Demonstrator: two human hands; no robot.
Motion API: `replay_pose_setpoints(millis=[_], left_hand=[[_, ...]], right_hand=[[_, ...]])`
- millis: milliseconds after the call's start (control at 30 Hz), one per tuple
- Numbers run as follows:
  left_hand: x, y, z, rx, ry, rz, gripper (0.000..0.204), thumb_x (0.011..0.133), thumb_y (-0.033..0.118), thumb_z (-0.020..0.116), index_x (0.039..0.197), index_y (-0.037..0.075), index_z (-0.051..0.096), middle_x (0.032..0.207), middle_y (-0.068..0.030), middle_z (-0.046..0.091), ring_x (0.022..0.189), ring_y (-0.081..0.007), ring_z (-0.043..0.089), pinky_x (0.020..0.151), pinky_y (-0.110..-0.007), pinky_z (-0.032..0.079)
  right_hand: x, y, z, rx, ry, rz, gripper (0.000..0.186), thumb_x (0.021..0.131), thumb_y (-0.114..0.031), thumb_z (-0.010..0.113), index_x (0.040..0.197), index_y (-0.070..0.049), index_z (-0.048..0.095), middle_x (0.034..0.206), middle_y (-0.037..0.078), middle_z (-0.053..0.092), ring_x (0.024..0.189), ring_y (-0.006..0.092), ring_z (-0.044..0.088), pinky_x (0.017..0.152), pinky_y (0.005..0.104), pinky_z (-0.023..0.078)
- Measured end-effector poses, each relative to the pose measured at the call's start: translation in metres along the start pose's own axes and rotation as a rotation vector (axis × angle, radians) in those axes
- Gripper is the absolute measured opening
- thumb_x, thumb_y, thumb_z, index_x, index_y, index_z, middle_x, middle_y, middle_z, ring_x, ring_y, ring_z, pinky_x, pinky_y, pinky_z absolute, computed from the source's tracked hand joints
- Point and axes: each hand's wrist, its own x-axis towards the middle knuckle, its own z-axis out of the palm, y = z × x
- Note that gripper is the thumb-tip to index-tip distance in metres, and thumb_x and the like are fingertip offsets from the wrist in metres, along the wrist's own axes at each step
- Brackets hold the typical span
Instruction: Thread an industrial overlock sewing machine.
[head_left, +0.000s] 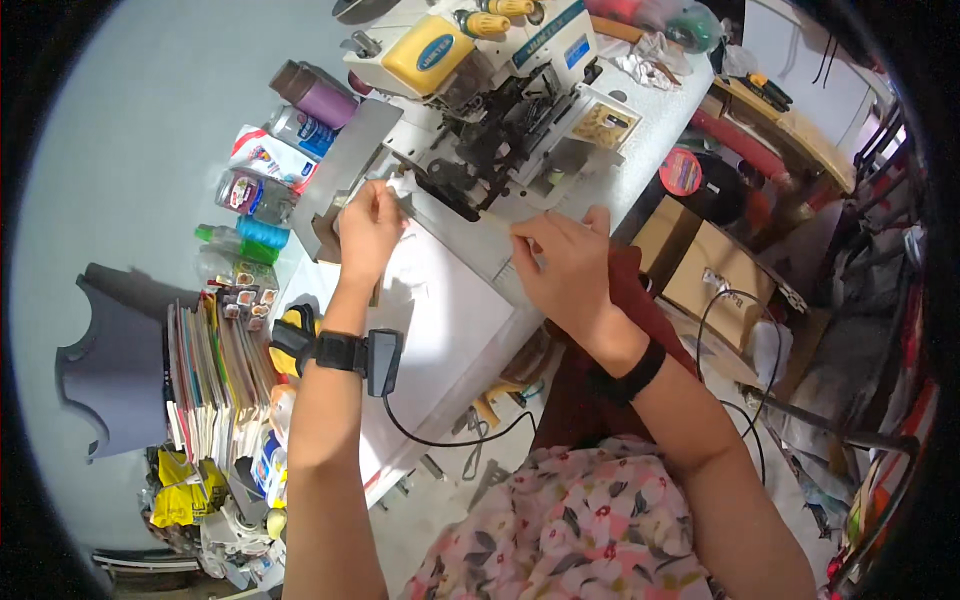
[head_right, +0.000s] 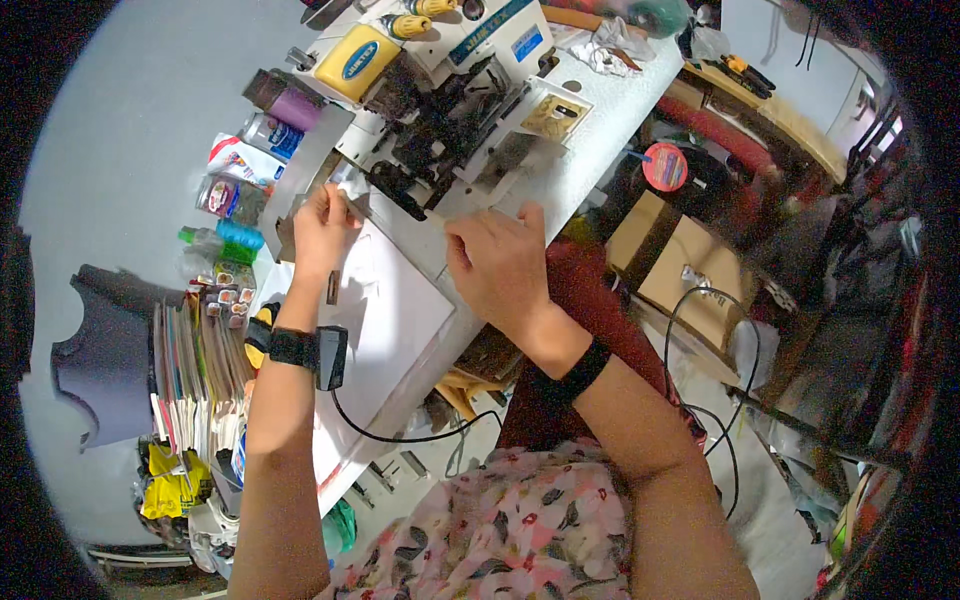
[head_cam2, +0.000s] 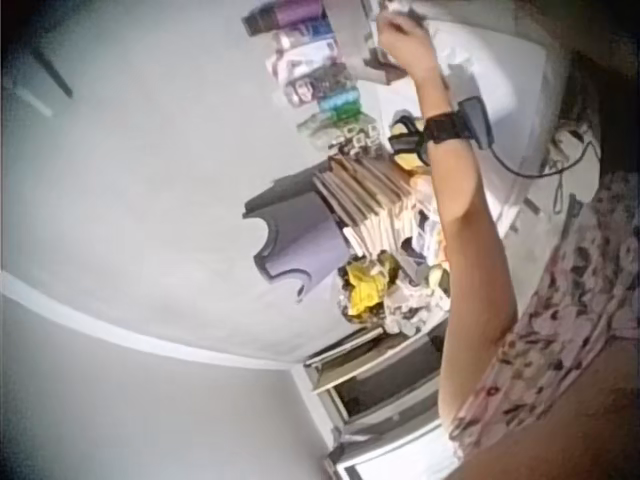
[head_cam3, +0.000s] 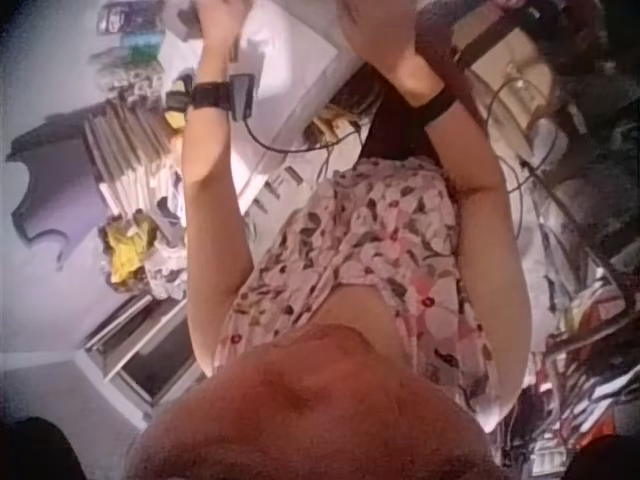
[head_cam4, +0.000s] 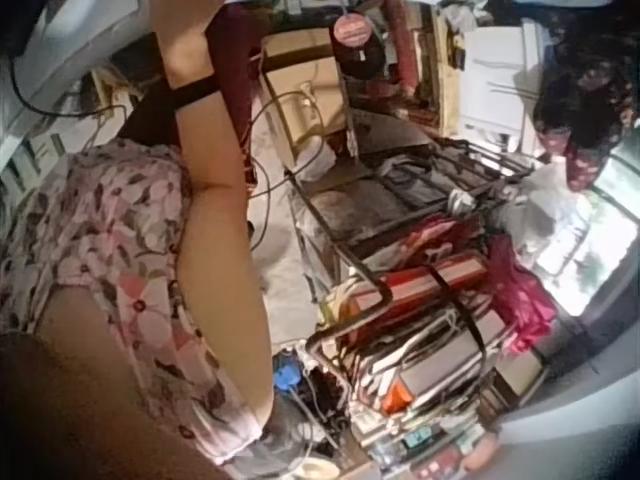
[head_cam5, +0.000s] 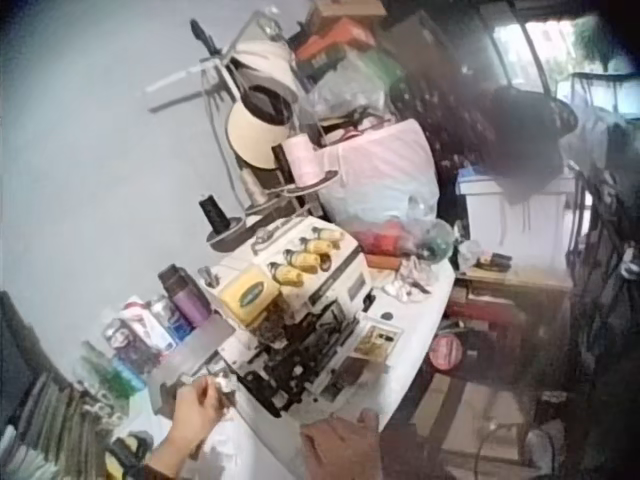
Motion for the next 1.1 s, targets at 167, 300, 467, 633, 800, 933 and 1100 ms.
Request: replay_pose_setpoints(millis=[167,300,467,633,800,933,1100], left_hand=[[0.003,0.026,-0.014,-0.022,-0.03,0.004,0.025,0.1,0.019,0.051,0.097,-0.003,0.063,0.065,-0.0049,0.064,0.059,-0.0093,0.062,0.059,-0.026,0.049],[0.007,0.023,-0.034,-0.08,-0.039,0.018,0.023,0.101,0.018,0.051,0.097,-0.002,0.062,0.069,-0.0017,0.059,0.06,-0.0087,0.06,0.059,-0.024,0.047],[0.006,0.055,-0.049,-0.037,-0.041,0.041,0.021,0.101,0.017,0.052,0.096,-0.002,0.062,0.071,-0.0008,0.058,0.061,-0.0085,0.06,0.058,-0.023,0.045],[-0.001,0.109,-0.052,-0.081,-0.067,0.084,0.02,0.1,0.016,0.054,0.097,-0.002,0.061,0.072,-0.0008,0.058,0.062,-0.0083,0.061,0.058,-0.023,0.046],[0.003,0.158,-0.033,-0.102,-0.101,0.218,0.019,0.101,0.018,0.053,0.103,0.001,0.061,0.077,0.0019,0.059,0.063,-0.0048,0.057,0.055,-0.019,0.039],[0.015,0.204,-0.005,-0.185,-0.186,0.276,0.019,0.101,0.017,0.054,0.103,0.0,0.062,0.078,0.0021,0.06,0.064,-0.0054,0.058,0.057,-0.019,0.04],[0.044,0.243,0.058,-0.025,-0.176,0.381,0.019,0.098,0.017,0.056,0.096,0.0,0.064,0.073,-0.0006,0.061,0.064,-0.008,0.062,0.059,-0.023,0.049]], right_hand=[[0.0,0.002,-0.006,-0.012,0.006,0.013,0.015,0.074,-0.005,0.069,0.083,-0.012,0.06,0.073,0.004,0.063,0.067,0.0226,0.062,0.075,0.0408,0.032],[-0.001,-0.001,-0.007,0.018,0.012,0.031,0.013,0.074,-0.007,0.07,0.082,-0.012,0.061,0.075,0.004,0.065,0.069,0.0228,0.063,0.078,0.0413,0.034],[-0.004,0.003,-0.012,0.04,0.017,0.099,0.01,0.075,-0.007,0.07,0.081,-0.012,0.063,0.076,0.004,0.067,0.069,0.0228,0.064,0.081,0.0414,0.035],[-0.005,0.006,-0.02,0.138,0.007,0.152,0.011,0.074,-0.006,0.071,0.081,-0.011,0.065,0.077,0.005,0.067,0.067,0.0232,0.063,0.079,0.04,0.037],[-0.008,0.02,-0.009,0.257,0.002,0.152,0.01,0.073,-0.004,0.071,0.081,-0.008,0.065,0.077,0.007,0.067,0.067,0.0266,0.062,0.073,0.0397,0.041],[-0.006,0.028,0.0,0.292,0.012,0.147,0.011,0.071,-0.004,0.071,0.081,-0.007,0.065,0.076,0.01,0.066,0.068,0.0327,0.06,0.069,0.0425,0.045],[-0.001,0.035,0.001,0.271,0.028,0.122,0.008,0.071,-0.004,0.069,0.076,-0.006,0.063,0.073,0.013,0.064,0.067,0.0367,0.059,0.069,0.0441,0.047]])
